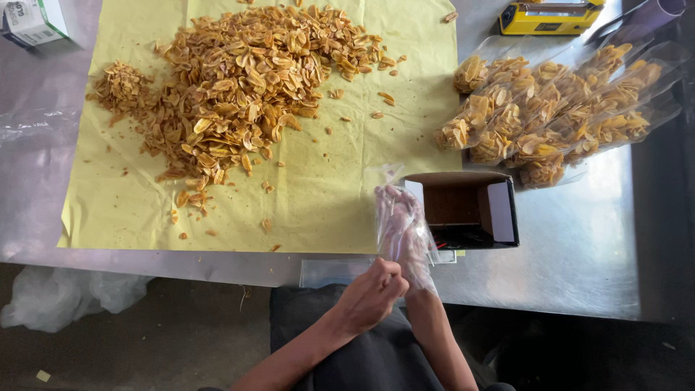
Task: The person scoops dried fruit slices from a large pile on a yellow sheet into small clear plastic bags. The filled bags are then placed into a cardboard box on a stainless steel table.
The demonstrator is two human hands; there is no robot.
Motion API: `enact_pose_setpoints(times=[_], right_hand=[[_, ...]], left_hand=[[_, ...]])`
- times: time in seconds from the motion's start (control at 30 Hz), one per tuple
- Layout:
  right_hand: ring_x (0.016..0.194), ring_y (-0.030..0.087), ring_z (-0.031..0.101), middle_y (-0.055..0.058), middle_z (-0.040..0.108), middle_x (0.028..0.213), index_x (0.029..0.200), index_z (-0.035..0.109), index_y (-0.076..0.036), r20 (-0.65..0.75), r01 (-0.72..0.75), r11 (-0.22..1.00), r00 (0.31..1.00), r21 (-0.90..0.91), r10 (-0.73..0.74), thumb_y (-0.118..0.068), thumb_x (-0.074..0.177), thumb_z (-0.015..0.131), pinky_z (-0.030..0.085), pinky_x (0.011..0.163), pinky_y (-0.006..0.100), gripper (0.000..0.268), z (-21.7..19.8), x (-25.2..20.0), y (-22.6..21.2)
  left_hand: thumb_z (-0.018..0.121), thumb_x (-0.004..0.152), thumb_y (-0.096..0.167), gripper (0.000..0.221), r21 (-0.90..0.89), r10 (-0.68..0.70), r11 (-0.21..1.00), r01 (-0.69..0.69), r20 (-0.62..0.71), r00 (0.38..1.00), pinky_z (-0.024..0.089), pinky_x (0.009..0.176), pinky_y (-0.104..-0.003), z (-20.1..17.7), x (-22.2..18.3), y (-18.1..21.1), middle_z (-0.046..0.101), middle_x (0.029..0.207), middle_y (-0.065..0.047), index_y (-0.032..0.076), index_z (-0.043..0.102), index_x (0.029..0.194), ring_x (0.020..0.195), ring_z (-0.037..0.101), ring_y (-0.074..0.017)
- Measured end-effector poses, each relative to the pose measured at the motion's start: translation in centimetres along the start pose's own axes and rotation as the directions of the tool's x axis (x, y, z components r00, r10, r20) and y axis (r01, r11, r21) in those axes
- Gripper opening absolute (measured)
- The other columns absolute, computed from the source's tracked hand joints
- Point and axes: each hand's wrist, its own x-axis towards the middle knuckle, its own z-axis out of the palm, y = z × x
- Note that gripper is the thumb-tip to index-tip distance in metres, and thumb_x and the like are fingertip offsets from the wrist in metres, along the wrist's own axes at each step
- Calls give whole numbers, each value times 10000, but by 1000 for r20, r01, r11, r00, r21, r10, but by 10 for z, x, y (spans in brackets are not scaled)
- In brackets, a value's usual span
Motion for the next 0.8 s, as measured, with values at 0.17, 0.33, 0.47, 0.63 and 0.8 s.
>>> enact_pose_setpoints(times=[0.17,0.33,0.47,0.63,0.8], right_hand=[[1151,239,524,95,535,1275,1349,463,-26,15,-32,999,999,-28,32,-308,1029,589,469,989,372,445,-21,15,26],[1058,179,561,64,565,1198,1312,511,-32,82,-110,985,992,130,100,-350,1021,611,508,923,321,443,-28,21,32],[1270,161,509,40,502,1426,1510,418,-44,-79,-1,817,995,-576,-54,-279,1062,597,433,1015,259,536,-34,44,44],[1076,157,608,57,606,1226,1402,563,-57,155,-179,962,965,-206,212,-249,1100,544,527,885,283,358,-37,24,53],[697,231,674,73,657,764,966,646,-96,662,662,68,730,-747,166,-172,972,587,534,610,388,96,-6,-11,30]], left_hand=[[640,874,-106,238,-1,21,1000,-21,-6,1000,566,685,-367,0,4,3,475,1100,-115,51,532,1016,932,603,-287],[616,885,-102,218,20,-51,999,51,8,999,561,658,-367,-3,0,0,504,1104,-117,47,552,1031,924,608,-276],[644,887,-59,172,35,-70,997,71,-14,997,541,658,-396,-8,1,-7,528,1073,-105,43,580,1010,930,600,-289],[617,852,-101,179,43,-182,982,184,-44,982,559,709,-358,-9,-2,-10,541,1059,-96,53,641,940,956,595,-270],[569,804,-155,274,142,-330,923,357,-183,926,547,799,-375,-29,-5,-45,543,1170,-154,54,696,928,1026,566,-293]])
